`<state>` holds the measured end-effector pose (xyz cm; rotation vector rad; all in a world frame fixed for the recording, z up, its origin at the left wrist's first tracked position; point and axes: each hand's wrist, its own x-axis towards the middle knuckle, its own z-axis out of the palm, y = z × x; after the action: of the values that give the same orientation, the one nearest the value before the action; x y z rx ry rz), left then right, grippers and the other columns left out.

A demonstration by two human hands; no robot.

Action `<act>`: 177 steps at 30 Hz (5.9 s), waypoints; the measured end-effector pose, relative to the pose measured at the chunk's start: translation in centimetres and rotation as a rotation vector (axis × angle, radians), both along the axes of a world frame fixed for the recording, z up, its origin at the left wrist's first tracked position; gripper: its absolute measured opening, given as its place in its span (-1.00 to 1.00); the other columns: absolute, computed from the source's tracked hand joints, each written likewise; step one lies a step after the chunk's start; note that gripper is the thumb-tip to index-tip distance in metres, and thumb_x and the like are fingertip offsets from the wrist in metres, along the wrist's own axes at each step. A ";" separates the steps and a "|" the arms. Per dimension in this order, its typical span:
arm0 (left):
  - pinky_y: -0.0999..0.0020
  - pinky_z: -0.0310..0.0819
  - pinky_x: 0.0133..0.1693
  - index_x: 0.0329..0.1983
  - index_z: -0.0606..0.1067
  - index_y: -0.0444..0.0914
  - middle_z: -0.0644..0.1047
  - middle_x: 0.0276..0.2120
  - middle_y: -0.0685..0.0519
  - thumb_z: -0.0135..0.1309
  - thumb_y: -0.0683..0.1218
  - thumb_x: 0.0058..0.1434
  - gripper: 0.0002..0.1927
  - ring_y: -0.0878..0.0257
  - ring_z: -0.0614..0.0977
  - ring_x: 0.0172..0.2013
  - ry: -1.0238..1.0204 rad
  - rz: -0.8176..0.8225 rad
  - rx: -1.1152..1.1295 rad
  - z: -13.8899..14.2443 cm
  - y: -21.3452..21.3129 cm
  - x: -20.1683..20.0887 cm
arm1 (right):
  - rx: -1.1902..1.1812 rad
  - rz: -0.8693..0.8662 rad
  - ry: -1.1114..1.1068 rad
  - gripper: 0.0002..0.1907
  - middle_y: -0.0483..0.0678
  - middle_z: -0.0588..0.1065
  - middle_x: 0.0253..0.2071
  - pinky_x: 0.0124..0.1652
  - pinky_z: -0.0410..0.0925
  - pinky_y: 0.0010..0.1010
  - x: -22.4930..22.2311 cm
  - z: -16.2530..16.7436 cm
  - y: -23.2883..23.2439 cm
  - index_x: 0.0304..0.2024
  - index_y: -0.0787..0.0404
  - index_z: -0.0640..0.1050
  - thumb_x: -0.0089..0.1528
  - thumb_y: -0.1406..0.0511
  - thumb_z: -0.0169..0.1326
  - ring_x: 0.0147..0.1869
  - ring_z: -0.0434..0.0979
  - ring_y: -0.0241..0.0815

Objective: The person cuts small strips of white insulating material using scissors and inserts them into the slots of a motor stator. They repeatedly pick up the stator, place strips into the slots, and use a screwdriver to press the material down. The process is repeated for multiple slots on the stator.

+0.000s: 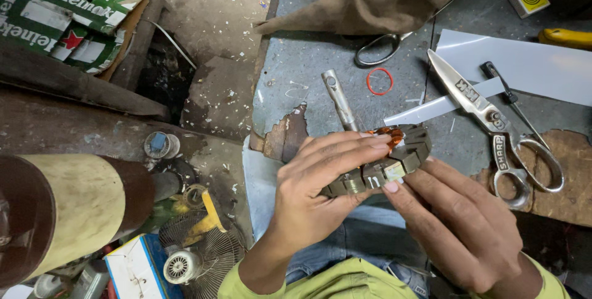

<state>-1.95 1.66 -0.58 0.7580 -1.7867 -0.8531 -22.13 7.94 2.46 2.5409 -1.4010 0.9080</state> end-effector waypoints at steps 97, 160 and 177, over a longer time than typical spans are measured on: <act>0.34 0.66 0.11 0.09 0.55 -0.24 0.65 -0.04 0.06 0.47 -0.07 0.07 -0.47 0.16 0.73 0.02 0.249 0.082 -0.055 -2.5 -1.8 -0.1 | -0.171 0.127 -1.048 -0.62 -0.07 0.35 0.12 0.17 0.59 -0.30 4.4 -6.1 -6.0 -0.05 0.14 0.46 0.24 0.24 0.40 0.16 0.60 -0.09; 0.17 0.62 0.17 0.22 0.31 -0.38 0.59 -0.11 -0.20 0.41 -0.37 -0.01 -0.26 0.09 0.66 -0.05 0.486 0.415 0.119 -9.3 0.2 -1.1 | 0.130 -0.754 -0.234 -0.72 0.03 0.57 -0.09 -0.03 0.45 -0.20 -8.0 -1.1 -1.7 -0.04 0.17 0.68 0.19 0.32 0.24 0.00 0.57 -0.02; 0.34 0.55 0.05 0.10 0.57 -0.28 0.64 -0.03 -0.05 0.44 -0.20 0.03 -0.47 0.22 0.67 -0.03 0.090 0.302 0.086 -2.8 -1.9 0.0 | 0.184 -0.747 -0.331 -0.85 0.10 0.47 -0.25 -0.21 0.38 -0.24 -11.4 -3.9 0.0 -0.11 0.35 0.45 0.41 0.33 0.00 -0.23 0.50 -0.02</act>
<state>-2.00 -0.23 -3.40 1.0004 -1.5156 -0.7519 -33.58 7.95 -1.43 1.7287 -2.3716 1.0868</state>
